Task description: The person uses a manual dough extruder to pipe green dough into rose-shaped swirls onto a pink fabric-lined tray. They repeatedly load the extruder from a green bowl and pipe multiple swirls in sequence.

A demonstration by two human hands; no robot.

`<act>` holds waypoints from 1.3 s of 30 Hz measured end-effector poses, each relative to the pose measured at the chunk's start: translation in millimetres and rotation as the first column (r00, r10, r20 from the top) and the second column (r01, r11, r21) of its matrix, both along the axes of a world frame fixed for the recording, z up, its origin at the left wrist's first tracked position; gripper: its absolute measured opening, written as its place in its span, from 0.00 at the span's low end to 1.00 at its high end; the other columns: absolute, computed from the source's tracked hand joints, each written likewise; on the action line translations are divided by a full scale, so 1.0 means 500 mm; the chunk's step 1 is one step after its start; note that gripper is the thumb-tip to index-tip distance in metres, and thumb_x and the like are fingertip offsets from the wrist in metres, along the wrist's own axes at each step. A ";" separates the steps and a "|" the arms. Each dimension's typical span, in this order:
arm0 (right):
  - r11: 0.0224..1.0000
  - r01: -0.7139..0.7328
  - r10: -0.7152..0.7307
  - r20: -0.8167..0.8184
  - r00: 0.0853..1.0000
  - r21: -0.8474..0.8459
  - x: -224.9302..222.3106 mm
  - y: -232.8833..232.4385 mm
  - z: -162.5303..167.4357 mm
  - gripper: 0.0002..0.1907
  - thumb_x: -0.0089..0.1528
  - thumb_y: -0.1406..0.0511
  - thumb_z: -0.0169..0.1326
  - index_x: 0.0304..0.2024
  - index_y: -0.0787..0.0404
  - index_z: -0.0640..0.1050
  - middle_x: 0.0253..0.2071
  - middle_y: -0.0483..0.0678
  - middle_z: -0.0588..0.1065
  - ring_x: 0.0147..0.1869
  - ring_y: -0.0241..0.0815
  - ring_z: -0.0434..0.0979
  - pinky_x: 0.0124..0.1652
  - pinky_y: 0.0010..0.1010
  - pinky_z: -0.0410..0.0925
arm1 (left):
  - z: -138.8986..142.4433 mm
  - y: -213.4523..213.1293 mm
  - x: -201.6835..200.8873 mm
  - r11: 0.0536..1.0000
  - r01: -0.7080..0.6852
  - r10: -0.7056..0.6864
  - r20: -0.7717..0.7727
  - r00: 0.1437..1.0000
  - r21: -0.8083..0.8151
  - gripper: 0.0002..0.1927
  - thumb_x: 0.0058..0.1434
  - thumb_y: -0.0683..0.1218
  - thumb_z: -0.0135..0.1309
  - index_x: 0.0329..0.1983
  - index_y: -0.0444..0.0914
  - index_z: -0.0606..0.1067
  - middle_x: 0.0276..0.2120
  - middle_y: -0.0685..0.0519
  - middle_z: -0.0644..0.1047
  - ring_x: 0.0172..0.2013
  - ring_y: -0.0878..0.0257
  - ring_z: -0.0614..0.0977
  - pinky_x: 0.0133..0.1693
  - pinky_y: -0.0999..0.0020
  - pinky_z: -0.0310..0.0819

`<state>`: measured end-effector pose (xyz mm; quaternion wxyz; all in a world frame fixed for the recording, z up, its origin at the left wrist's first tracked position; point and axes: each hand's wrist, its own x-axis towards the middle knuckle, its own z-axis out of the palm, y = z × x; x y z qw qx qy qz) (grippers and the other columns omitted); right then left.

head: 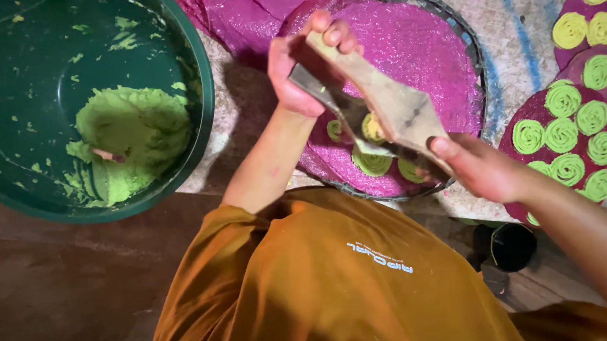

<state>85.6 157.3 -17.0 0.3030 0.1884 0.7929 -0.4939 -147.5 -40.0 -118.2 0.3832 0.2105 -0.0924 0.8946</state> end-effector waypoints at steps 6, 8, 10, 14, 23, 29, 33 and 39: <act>0.997 0.017 -0.003 -0.191 0.982 0.072 -0.023 -0.013 -0.014 0.39 0.66 0.38 0.36 0.49 0.64 0.78 0.40 0.49 0.79 0.44 0.40 0.75 0.45 0.35 0.69 | 0.024 0.011 -0.048 0.999 -0.033 0.034 -0.117 0.993 0.009 0.18 0.69 0.57 0.41 0.49 0.40 0.69 0.42 0.54 0.72 0.45 0.60 0.74 0.56 0.60 0.68; 1.000 0.003 -0.008 -0.225 0.974 -0.022 -0.025 -0.031 -0.028 0.39 0.67 0.38 0.36 0.48 0.65 0.79 0.39 0.49 0.79 0.43 0.39 0.76 0.44 0.34 0.69 | 0.030 -0.013 -0.053 1.000 -0.014 0.012 -0.119 0.993 -0.011 0.18 0.69 0.58 0.41 0.49 0.41 0.69 0.42 0.54 0.72 0.46 0.60 0.75 0.56 0.61 0.68; 0.993 0.041 -0.054 -0.120 0.991 -0.112 -0.017 -0.044 -0.036 0.39 0.66 0.39 0.36 0.44 0.66 0.80 0.35 0.50 0.79 0.38 0.41 0.76 0.39 0.36 0.70 | 0.034 -0.033 -0.043 0.999 0.003 -0.007 -0.097 0.995 -0.042 0.18 0.68 0.58 0.42 0.49 0.41 0.69 0.42 0.54 0.72 0.46 0.60 0.75 0.56 0.61 0.69; 0.983 0.070 -0.074 -0.019 0.997 -0.169 0.014 -0.031 -0.025 0.40 0.66 0.39 0.35 0.42 0.66 0.81 0.35 0.50 0.81 0.39 0.41 0.79 0.42 0.36 0.72 | 0.033 -0.037 -0.001 0.995 0.002 -0.005 -0.027 1.000 -0.100 0.18 0.68 0.58 0.42 0.49 0.40 0.69 0.42 0.53 0.72 0.46 0.59 0.75 0.56 0.59 0.68; 0.990 0.074 -0.055 -0.153 0.987 0.120 0.002 0.006 -0.007 0.39 0.67 0.40 0.34 0.51 0.66 0.78 0.39 0.49 0.80 0.43 0.40 0.76 0.44 0.36 0.69 | 0.023 0.052 -0.024 0.999 -0.019 0.017 -0.048 0.999 -0.050 0.19 0.68 0.59 0.42 0.48 0.39 0.69 0.40 0.53 0.73 0.44 0.59 0.75 0.55 0.59 0.69; 0.998 0.061 -0.062 -0.183 0.981 -0.015 -0.036 -0.059 -0.038 0.39 0.66 0.39 0.34 0.50 0.65 0.77 0.35 0.48 0.79 0.38 0.40 0.77 0.39 0.34 0.70 | 0.024 -0.020 -0.067 0.994 -0.017 0.007 -0.087 0.996 -0.109 0.19 0.67 0.59 0.42 0.46 0.40 0.70 0.39 0.54 0.73 0.43 0.60 0.76 0.52 0.62 0.70; 0.985 0.084 -0.097 -0.080 0.992 -0.151 -0.011 -0.069 -0.040 0.39 0.66 0.39 0.34 0.43 0.66 0.79 0.32 0.49 0.79 0.35 0.40 0.79 0.38 0.34 0.72 | 0.019 -0.048 -0.033 0.976 -0.075 0.068 -0.043 0.997 -0.204 0.19 0.67 0.58 0.43 0.46 0.40 0.71 0.38 0.53 0.73 0.45 0.57 0.76 0.54 0.55 0.72; 0.981 0.175 -0.173 0.034 0.984 -0.088 0.042 -0.012 -0.020 0.39 0.66 0.40 0.32 0.39 0.65 0.81 0.30 0.50 0.81 0.34 0.42 0.80 0.39 0.35 0.73 | 0.018 0.012 0.030 0.973 -0.044 0.060 0.066 0.996 -0.225 0.21 0.66 0.59 0.43 0.45 0.38 0.70 0.38 0.50 0.72 0.44 0.55 0.74 0.55 0.54 0.69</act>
